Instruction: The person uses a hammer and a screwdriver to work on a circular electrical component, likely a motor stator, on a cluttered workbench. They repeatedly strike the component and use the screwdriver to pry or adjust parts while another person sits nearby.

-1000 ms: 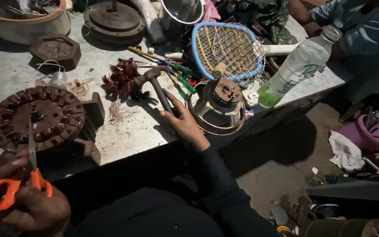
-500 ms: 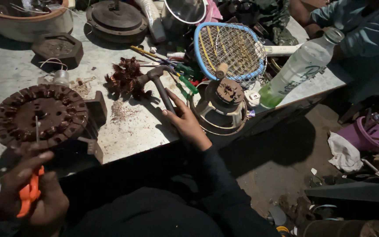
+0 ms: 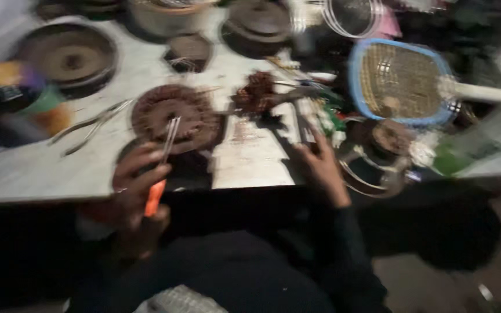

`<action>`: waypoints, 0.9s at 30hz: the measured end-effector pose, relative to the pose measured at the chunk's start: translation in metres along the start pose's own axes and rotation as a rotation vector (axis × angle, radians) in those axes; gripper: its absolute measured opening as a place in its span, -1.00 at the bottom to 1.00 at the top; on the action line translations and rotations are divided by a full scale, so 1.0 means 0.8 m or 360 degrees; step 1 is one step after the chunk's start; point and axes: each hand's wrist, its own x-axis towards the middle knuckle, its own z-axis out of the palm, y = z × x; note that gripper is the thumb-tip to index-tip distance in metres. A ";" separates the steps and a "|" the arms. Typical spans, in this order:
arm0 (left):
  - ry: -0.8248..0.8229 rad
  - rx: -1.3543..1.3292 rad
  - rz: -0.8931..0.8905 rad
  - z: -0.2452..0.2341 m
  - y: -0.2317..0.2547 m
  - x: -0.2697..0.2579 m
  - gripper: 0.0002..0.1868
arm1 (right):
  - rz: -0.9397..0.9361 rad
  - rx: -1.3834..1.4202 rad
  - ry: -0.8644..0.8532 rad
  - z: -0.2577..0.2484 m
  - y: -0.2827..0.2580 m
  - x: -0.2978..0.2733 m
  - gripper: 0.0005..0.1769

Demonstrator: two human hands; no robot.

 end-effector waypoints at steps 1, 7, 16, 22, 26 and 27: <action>0.0039 0.0119 -0.0086 0.000 0.001 -0.007 -0.35 | 0.0070 0.0236 -0.0043 -0.007 -0.006 -0.004 -0.30; 0.0413 0.0166 -0.0170 0.019 0.012 -0.012 -0.34 | 0.0263 0.0359 -0.0067 0.000 -0.057 -0.016 -0.23; 0.0840 -0.0144 -0.0112 0.067 -0.016 -0.031 -0.41 | -0.0043 0.0073 -0.0048 -0.009 -0.021 -0.005 -0.29; 0.0769 -0.0343 0.0045 0.094 -0.028 -0.023 -0.46 | 0.0573 0.0016 -0.0010 -0.012 0.002 -0.001 -0.16; 0.0627 -0.0227 0.0195 0.073 -0.036 -0.024 -0.49 | -0.0079 0.0035 -0.0077 -0.005 -0.011 -0.006 -0.26; 0.0594 -0.0195 0.0229 0.064 -0.036 -0.024 -0.50 | -0.0140 0.0126 -0.0121 -0.002 -0.017 -0.007 -0.27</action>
